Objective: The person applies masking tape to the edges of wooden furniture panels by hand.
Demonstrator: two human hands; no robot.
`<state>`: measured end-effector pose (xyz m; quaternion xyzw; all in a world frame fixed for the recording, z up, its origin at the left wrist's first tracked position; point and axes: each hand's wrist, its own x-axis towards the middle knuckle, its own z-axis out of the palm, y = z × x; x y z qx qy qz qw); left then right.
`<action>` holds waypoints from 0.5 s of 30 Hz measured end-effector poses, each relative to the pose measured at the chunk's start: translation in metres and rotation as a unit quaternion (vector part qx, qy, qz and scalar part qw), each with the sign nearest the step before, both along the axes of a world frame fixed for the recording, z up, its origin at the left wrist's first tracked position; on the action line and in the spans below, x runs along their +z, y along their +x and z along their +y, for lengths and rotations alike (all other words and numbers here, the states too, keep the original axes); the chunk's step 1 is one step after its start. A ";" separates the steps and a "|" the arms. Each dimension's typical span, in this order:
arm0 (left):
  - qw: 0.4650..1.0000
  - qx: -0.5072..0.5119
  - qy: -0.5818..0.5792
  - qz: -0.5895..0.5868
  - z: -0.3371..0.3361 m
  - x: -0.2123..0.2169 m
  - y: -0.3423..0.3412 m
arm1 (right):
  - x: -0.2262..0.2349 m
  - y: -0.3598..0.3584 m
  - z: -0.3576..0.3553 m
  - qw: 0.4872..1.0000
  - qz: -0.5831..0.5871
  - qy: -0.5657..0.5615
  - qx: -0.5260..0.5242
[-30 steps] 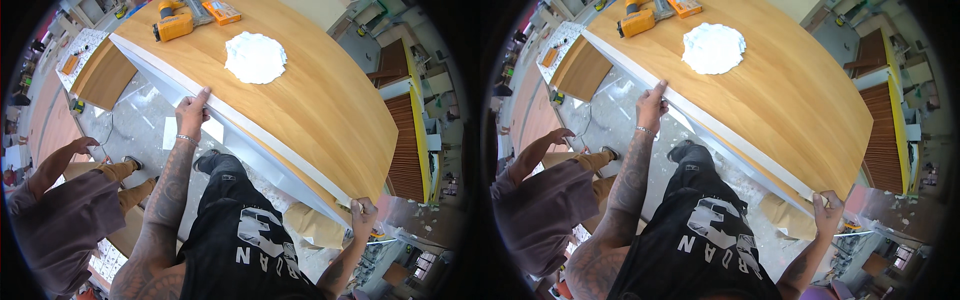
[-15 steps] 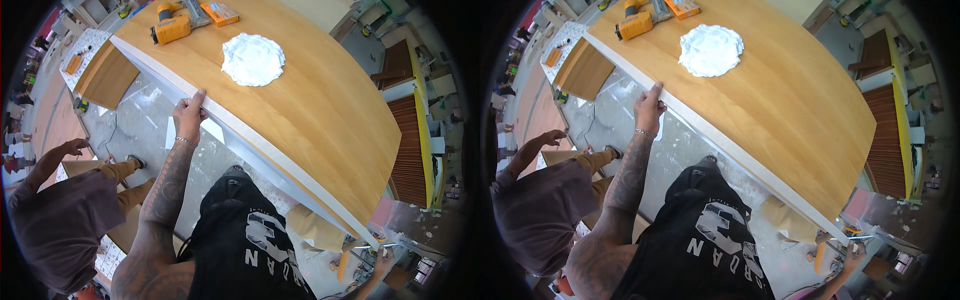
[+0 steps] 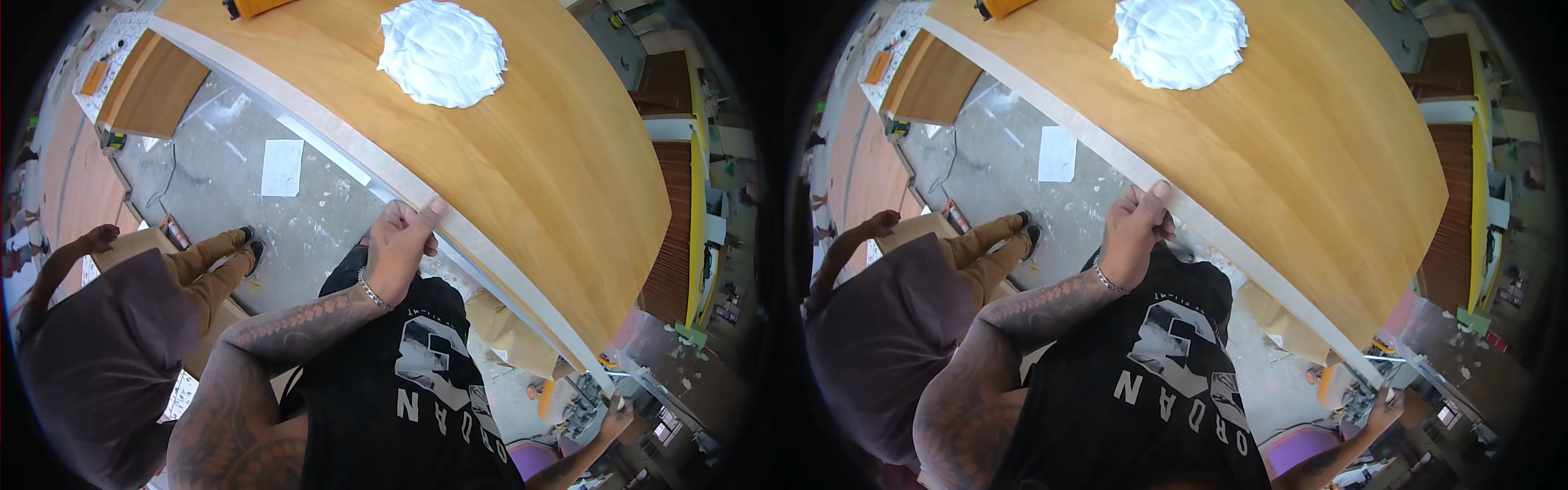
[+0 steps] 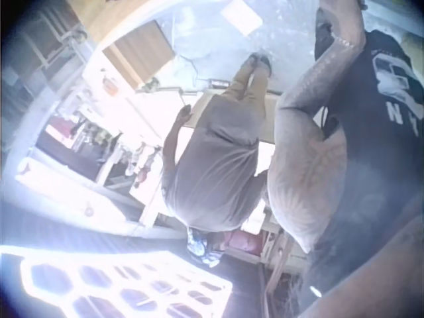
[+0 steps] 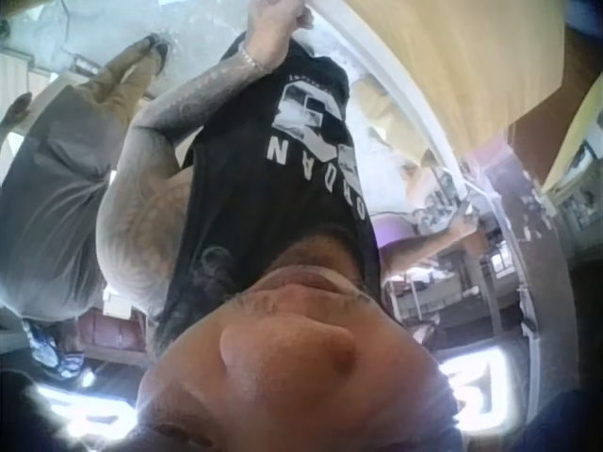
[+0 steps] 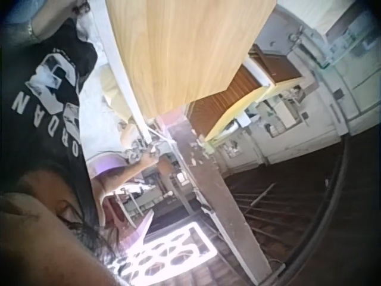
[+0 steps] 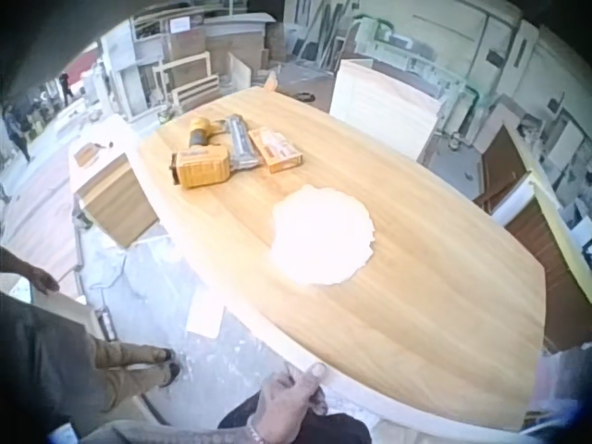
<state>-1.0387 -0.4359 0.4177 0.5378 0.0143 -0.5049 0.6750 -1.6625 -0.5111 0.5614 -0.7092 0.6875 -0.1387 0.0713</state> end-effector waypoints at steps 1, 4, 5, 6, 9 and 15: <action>1.000 0.005 0.010 0.006 -0.004 0.002 0.002 | -0.001 0.001 0.005 1.000 0.003 0.000 0.004; 1.000 -0.005 0.030 0.000 -0.006 0.006 0.006 | -0.004 0.008 0.024 1.000 0.007 -0.021 0.008; 0.999 -0.011 0.038 -0.014 -0.005 0.004 0.004 | -0.004 0.011 0.029 1.000 -0.008 -0.014 -0.018; 0.999 -0.011 0.042 -0.011 -0.006 0.002 0.002 | -0.003 0.014 0.035 0.999 -0.023 -0.006 -0.047; 0.999 0.048 -0.006 0.005 -0.007 -0.003 -0.005 | -0.007 0.023 0.037 0.999 -0.012 -0.017 -0.030; 0.999 0.040 -0.008 -0.001 -0.009 -0.003 -0.004 | -0.019 0.012 0.030 0.999 -0.035 -0.023 -0.028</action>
